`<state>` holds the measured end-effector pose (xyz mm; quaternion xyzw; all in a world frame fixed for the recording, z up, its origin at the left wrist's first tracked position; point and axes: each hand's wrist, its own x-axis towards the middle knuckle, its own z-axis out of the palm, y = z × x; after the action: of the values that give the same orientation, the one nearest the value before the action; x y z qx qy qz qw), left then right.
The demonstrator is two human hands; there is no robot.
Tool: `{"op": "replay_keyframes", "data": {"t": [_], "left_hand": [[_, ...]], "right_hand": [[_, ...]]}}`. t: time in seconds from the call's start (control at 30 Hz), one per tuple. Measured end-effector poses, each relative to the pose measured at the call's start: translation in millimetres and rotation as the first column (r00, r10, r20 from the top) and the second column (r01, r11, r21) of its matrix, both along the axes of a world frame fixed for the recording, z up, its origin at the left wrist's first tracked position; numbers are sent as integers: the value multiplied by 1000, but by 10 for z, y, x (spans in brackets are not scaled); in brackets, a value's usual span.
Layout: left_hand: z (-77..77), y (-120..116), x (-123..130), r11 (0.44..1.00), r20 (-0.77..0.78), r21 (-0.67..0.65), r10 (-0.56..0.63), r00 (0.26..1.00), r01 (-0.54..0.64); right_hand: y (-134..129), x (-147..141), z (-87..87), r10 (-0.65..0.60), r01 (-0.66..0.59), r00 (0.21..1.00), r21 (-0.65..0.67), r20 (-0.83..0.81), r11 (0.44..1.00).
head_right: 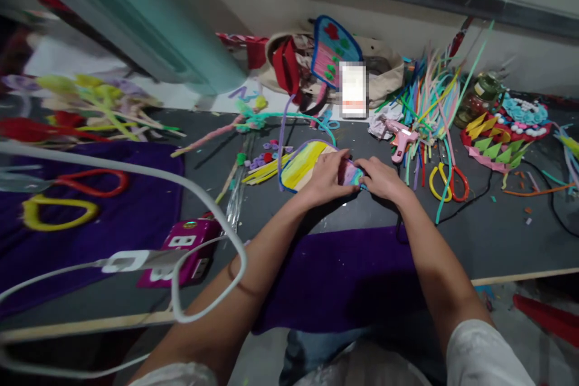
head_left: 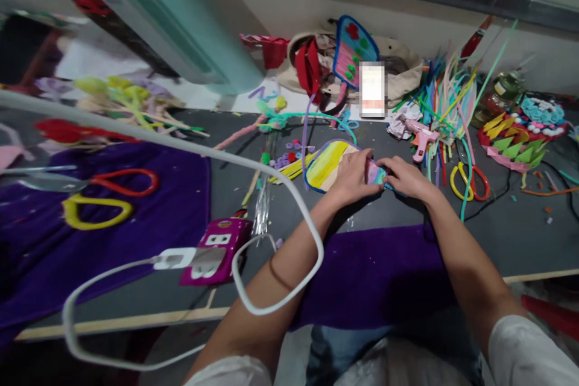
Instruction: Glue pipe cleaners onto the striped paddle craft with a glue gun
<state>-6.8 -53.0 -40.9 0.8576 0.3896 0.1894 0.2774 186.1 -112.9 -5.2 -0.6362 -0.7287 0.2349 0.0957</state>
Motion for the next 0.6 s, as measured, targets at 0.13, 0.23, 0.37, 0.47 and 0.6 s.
{"op": "replay_keyframes", "data": {"t": [0.13,0.23,0.37,0.47,0.6], "left_hand": [[-48,32,-19,1000,16,6,5,1000,-5],[-69,64,-29,1000,2,19,-3,1000,3],[-80,81,-32,999,-8,44,-12,1000,12],[-83,77,-37,999,15,52,-19,1000,18],[-73,87,-50,998,7,48,-41,999,41]], "right_hand": [[-13,-29,33,-2,2,1000,-10,-2,1000],[-19,-40,46,-13,13,1000,-20,5,1000],[-33,-50,73,-16,16,1000,-29,-5,999],[-47,-66,100,-24,23,1000,-38,-11,999],[-55,-78,99,-34,33,999,-37,-20,999]]}}
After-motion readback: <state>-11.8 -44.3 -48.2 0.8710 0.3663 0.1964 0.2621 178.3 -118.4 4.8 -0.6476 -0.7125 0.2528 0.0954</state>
